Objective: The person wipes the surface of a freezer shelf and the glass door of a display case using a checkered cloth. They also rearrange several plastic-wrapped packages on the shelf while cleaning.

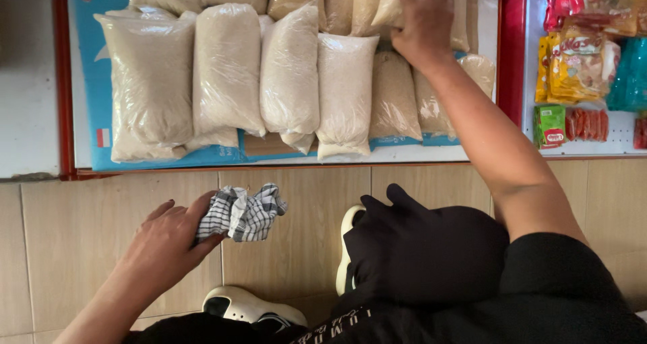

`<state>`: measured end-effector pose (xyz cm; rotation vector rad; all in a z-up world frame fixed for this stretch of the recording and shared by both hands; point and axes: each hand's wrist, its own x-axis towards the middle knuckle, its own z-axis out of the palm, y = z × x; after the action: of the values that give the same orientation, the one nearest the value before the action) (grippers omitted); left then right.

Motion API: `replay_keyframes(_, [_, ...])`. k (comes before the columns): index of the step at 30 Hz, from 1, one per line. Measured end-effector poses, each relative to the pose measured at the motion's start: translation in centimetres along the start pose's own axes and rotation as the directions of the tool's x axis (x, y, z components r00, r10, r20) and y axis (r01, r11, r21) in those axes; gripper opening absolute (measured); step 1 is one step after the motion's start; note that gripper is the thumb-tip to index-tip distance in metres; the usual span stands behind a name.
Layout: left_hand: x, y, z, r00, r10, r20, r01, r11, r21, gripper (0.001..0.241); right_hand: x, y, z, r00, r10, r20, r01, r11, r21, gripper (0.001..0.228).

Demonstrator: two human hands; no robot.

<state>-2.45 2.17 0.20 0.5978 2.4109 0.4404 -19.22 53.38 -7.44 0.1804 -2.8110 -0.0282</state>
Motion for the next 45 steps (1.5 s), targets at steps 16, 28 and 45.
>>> replay_keyframes(16, [-1.1, 0.5, -0.8, 0.997, -0.042, 0.059, 0.044, 0.999, -0.027, 0.074, -2.8, 4.1, -3.8, 0.852, 0.507, 0.13, -0.129, -0.038, 0.991, 0.073])
replay_keyframes(28, [3.5, 0.7, -1.7, 0.855, 0.369, -0.364, -0.333, 0.929, 0.161, 0.063, -2.5, -5.5, -9.9, 0.763, 0.278, 0.584, -0.369, -0.555, 0.746, 0.056])
replay_keyframes(45, [8.7, -0.3, 0.8, 0.801, 0.418, -0.428, -0.355, 0.908, 0.222, 0.067, 8.2, -0.8, 3.8, 0.945, 0.279, 0.169, -0.173, -0.009, 0.985, 0.038])
